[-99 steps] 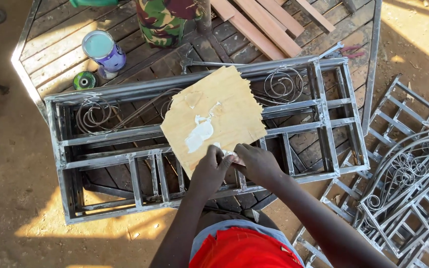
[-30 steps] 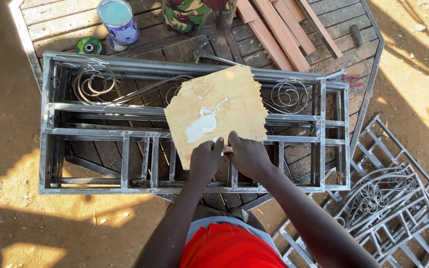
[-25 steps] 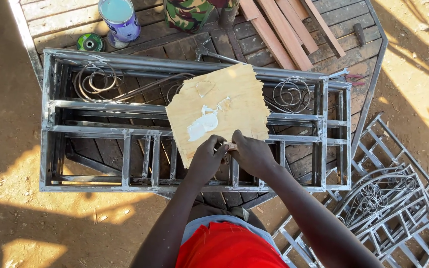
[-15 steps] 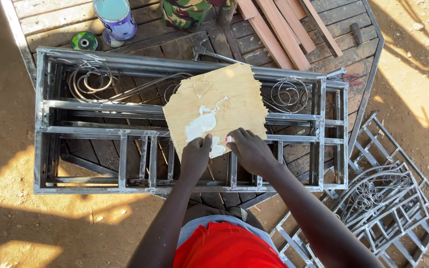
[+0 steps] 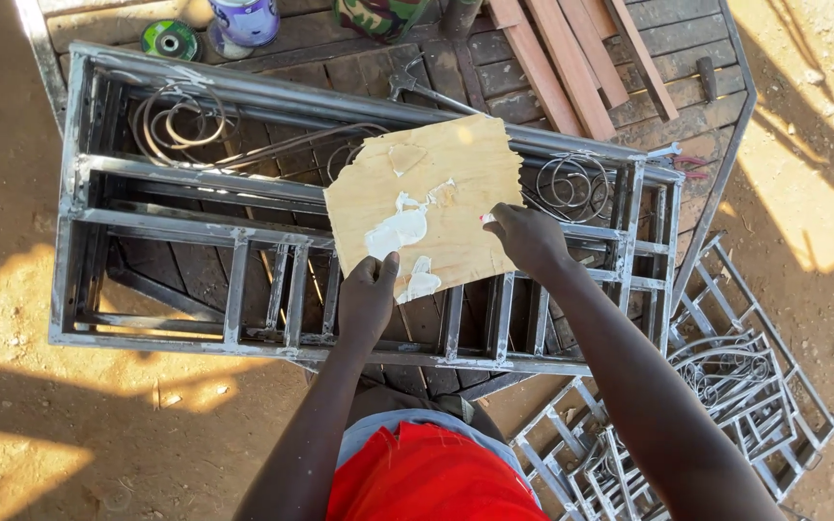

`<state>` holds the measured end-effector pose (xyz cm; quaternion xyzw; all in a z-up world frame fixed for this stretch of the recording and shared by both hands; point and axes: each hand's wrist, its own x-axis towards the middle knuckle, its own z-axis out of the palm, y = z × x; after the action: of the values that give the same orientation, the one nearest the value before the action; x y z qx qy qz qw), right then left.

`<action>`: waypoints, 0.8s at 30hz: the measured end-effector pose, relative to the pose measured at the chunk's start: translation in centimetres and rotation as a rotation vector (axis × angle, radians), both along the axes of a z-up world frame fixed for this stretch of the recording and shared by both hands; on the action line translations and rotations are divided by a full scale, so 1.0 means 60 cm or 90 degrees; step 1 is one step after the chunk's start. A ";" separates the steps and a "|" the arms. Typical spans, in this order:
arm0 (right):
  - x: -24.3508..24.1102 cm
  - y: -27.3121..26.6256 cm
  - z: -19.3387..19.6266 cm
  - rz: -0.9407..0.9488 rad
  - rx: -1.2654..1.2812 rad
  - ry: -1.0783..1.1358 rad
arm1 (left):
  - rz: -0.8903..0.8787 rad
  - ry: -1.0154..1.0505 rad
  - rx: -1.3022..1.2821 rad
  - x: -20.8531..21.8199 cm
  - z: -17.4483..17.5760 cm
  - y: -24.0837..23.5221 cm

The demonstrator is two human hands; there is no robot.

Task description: Applying metal filler paste to the joints and welds of a metal frame using a small applicator tool to smooth the surface.

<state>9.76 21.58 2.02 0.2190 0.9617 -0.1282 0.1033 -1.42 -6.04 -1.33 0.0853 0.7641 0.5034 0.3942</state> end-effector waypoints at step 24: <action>-0.041 0.018 -0.032 0.054 -0.004 -0.168 | 0.088 0.000 -0.074 -0.020 -0.045 -0.027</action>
<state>7.28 22.66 0.09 0.1927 0.9478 -0.0964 0.2350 -2.59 -7.64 -4.04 0.0095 0.7961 0.4844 0.3626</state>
